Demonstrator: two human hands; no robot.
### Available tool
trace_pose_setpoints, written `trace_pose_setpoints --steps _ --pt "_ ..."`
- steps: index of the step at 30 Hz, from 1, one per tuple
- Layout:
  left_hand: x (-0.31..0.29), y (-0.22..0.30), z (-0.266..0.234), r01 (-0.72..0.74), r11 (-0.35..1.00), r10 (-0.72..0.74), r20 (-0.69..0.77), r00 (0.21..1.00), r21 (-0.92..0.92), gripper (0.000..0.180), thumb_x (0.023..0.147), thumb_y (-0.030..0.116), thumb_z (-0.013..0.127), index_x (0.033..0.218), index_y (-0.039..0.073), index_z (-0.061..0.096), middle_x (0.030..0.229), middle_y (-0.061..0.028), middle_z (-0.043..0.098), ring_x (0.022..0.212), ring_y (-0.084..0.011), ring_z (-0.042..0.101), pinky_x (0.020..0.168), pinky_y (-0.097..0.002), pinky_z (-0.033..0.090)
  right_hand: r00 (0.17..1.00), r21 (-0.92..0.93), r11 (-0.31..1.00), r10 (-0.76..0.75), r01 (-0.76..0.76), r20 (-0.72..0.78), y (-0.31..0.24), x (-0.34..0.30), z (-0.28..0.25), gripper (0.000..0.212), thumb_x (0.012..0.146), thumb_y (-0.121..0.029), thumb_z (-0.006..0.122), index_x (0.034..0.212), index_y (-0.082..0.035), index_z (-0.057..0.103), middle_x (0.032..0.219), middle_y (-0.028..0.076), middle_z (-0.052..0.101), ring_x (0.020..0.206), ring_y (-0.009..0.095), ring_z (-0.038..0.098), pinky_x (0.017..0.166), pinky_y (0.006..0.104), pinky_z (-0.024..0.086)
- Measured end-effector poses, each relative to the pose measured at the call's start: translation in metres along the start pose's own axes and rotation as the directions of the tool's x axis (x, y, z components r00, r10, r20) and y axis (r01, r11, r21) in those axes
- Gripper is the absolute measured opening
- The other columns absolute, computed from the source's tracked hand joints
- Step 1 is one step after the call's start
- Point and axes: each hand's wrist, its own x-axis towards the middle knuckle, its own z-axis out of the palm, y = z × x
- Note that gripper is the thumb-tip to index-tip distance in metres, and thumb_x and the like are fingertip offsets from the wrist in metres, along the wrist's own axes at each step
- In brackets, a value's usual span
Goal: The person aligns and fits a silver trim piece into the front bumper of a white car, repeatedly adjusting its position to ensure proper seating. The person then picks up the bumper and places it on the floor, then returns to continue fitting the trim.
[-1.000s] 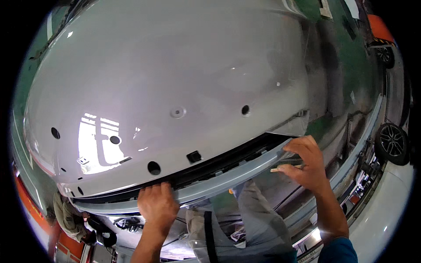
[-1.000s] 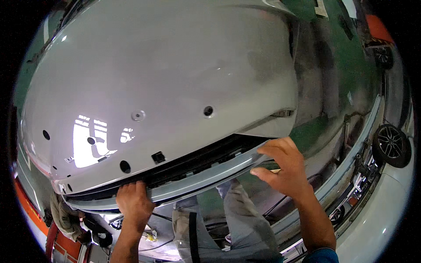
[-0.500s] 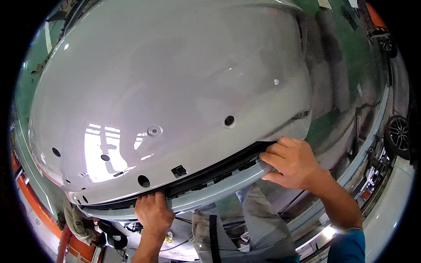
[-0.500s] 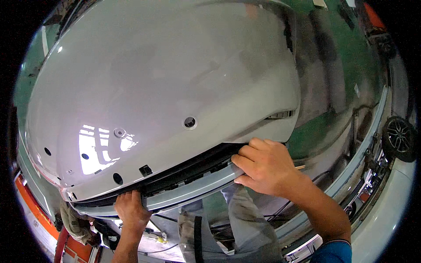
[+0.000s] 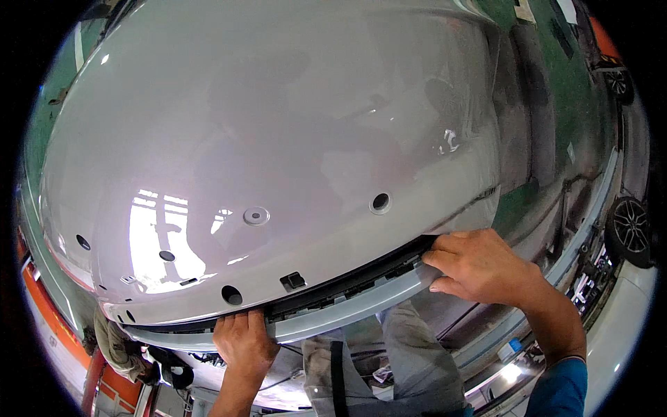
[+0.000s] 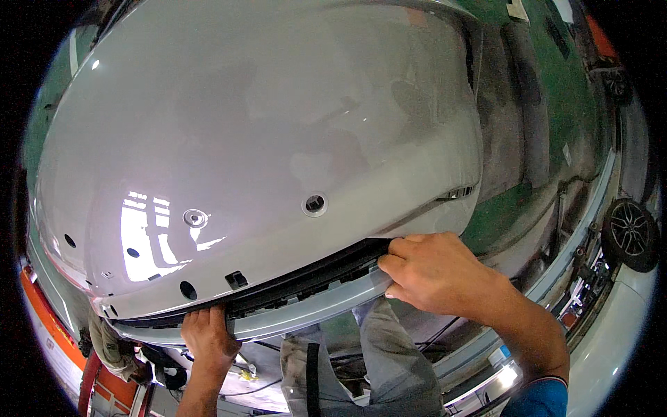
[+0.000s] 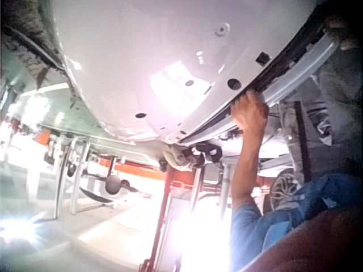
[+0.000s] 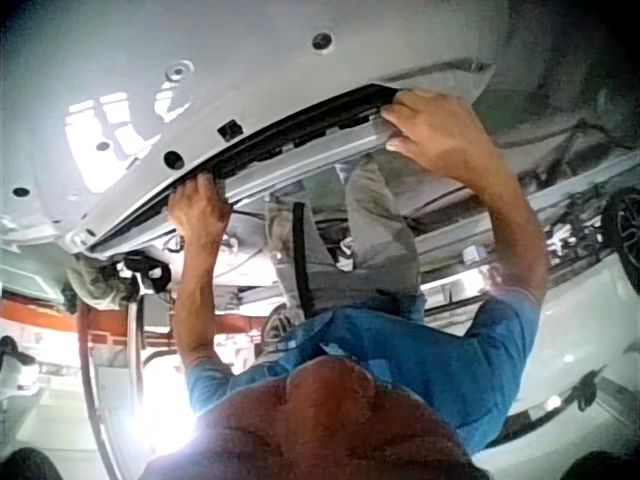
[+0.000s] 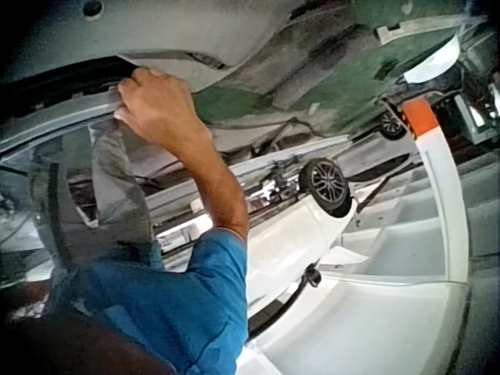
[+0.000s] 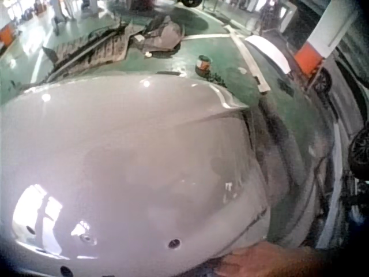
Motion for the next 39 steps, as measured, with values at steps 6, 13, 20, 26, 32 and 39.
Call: trace_pose_setpoints --steps 6,13,20,26,32,39 --pt "0.005 0.002 -0.006 -0.036 0.999 0.036 0.000 0.999 0.011 0.040 0.065 0.009 0.065 0.103 -0.002 0.065 0.083 -0.0180 0.064 0.074 -0.0368 0.065 0.066 -0.0478 0.050 1.000 0.079 0.997 0.011 -0.010 -0.015 0.003 0.000 0.006 0.034 0.076 -0.027 0.076 0.098 -0.005 0.063 0.087 0.010 0.061 0.080 0.031 0.065 0.066 0.0427 0.053" --pt "0.001 0.003 -0.003 0.010 1.000 -0.010 0.012 1.000 0.001 0.036 0.059 0.005 0.066 0.095 0.001 0.063 0.083 -0.0190 0.063 0.076 -0.0390 0.062 0.066 -0.0482 0.047 0.972 0.050 0.999 0.001 0.011 -0.235 0.004 -0.006 0.024 0.033 0.075 -0.025 0.076 0.100 -0.006 0.065 0.092 0.007 0.064 0.081 0.027 0.067 0.064 0.0398 0.053" --pt "0.002 0.001 0.001 -0.020 0.999 0.021 -0.036 0.999 0.037 0.034 0.060 0.006 0.066 0.094 0.003 0.065 0.078 -0.0165 0.062 0.071 -0.0362 0.062 0.063 -0.0467 0.047 0.944 0.137 0.987 0.117 -0.078 -0.308 0.001 -0.015 0.034 0.028 0.072 -0.024 0.079 0.092 -0.008 0.067 0.091 0.004 0.063 0.075 0.024 0.067 0.063 0.0362 0.055" --pt "0.000 0.004 0.000 0.013 0.996 -0.017 0.053 0.998 0.083 0.033 0.056 0.013 0.074 0.087 0.007 0.062 0.077 -0.0139 0.062 0.072 -0.0347 0.062 0.065 -0.0457 0.047 0.935 0.207 0.975 0.149 -0.084 -0.321 0.003 -0.015 0.031 0.030 0.069 -0.021 0.081 0.091 -0.008 0.066 0.091 0.003 0.062 0.071 0.025 0.066 0.062 0.0362 0.055" --pt "0.005 0.013 -0.017 0.055 0.995 -0.066 0.137 0.988 0.085 0.057 0.051 0.026 0.087 0.100 0.007 0.064 0.085 -0.0129 0.065 0.078 -0.0341 0.064 0.070 -0.0453 0.049 0.876 0.078 0.991 -0.055 0.105 -0.479 -0.009 0.002 0.038 0.043 0.066 -0.024 0.081 0.100 -0.005 0.066 0.098 0.008 0.063 0.089 0.025 0.065 0.073 0.0356 0.055" --pt "0.004 0.008 -0.006 0.072 0.996 -0.077 0.091 0.993 0.062 0.049 0.056 0.028 0.086 0.094 0.007 0.064 0.084 -0.0142 0.065 0.080 -0.0357 0.064 0.071 -0.0472 0.049 0.781 -0.072 0.951 -0.288 0.299 -0.554 -0.040 0.042 0.069 0.050 0.073 -0.039 0.075 0.103 0.001 0.065 0.099 0.008 0.063 0.092 0.023 0.063 0.079 0.0329 0.053"
